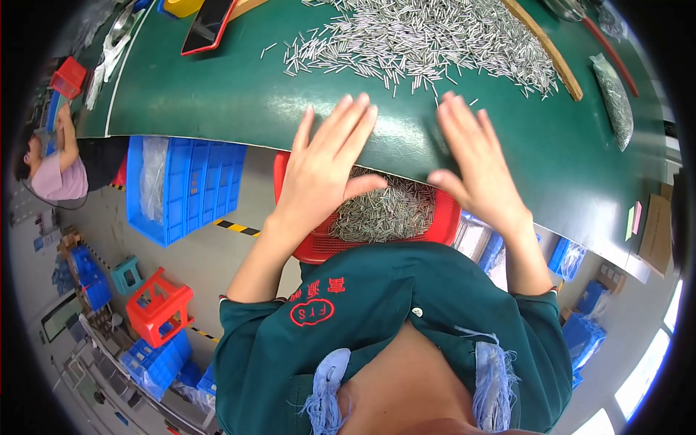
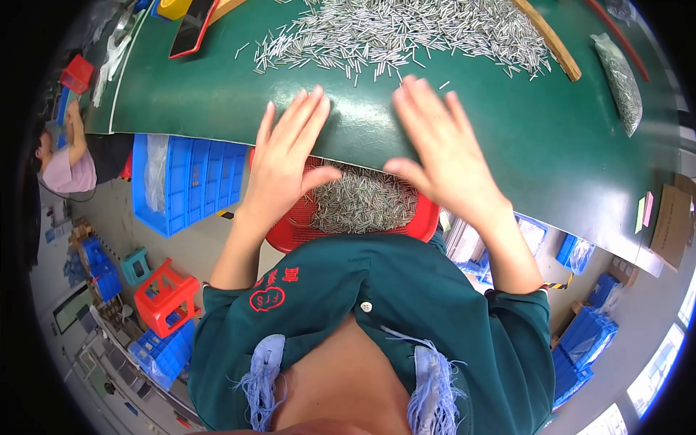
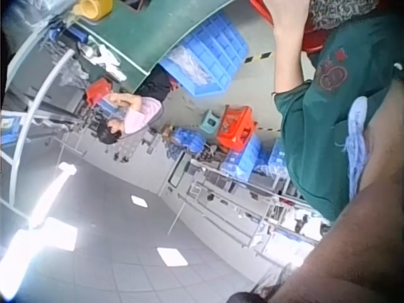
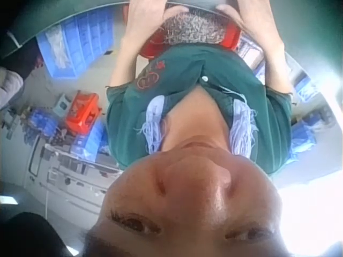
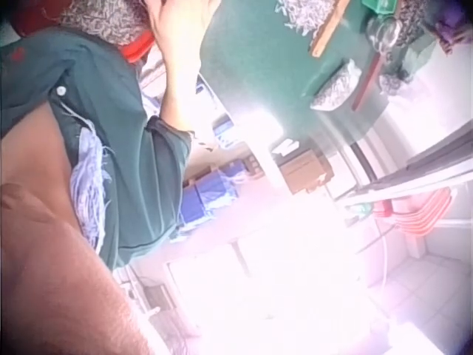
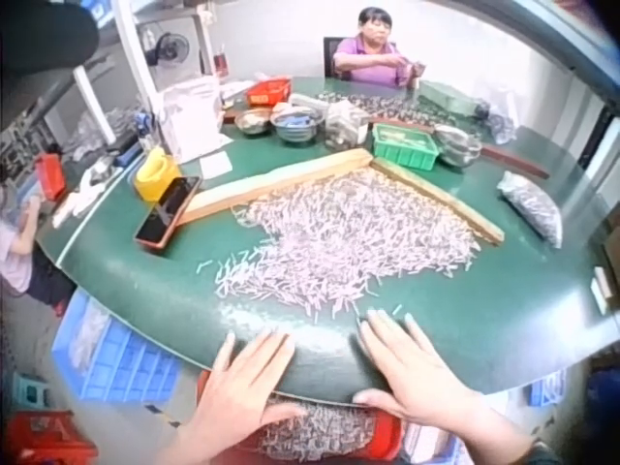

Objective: Sorting and organizing small metal pins on a workbench in a factory setting.

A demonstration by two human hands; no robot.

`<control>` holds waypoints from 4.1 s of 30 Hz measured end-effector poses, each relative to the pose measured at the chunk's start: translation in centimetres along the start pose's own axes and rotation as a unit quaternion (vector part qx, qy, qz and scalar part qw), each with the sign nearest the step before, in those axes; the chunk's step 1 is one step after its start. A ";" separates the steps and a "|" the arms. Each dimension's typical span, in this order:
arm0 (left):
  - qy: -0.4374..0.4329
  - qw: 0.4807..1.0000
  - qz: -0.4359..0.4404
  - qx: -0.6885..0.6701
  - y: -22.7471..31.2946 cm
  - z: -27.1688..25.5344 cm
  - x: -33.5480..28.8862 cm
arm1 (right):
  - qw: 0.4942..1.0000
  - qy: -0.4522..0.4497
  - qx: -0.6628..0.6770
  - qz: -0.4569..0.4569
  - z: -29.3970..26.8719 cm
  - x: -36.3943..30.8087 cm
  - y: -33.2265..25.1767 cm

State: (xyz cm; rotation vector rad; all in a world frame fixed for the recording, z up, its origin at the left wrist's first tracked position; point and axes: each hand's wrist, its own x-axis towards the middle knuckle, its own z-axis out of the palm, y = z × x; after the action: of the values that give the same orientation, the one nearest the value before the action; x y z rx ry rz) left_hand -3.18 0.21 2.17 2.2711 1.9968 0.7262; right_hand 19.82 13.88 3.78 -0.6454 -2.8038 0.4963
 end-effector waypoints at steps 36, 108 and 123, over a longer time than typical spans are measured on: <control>0.034 0.995 -0.092 0.022 1.1 1.4 -4.6 | 0.997 -0.039 -0.058 0.010 1.0 -1.6 -1.4; 0.019 0.985 -0.142 0.096 -6.2 1.9 3.6 | 0.997 0.036 -0.036 0.055 1.8 3.3 2.0; -0.041 0.999 -0.007 0.018 0.6 2.3 1.7 | 0.995 -0.036 -0.058 -0.066 2.1 1.7 -0.8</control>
State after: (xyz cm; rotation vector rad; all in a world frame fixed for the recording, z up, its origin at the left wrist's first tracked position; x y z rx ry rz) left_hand -1.70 2.37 0.84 2.2657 2.0032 0.5899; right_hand 17.45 13.38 2.35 -0.4689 -2.9374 0.3394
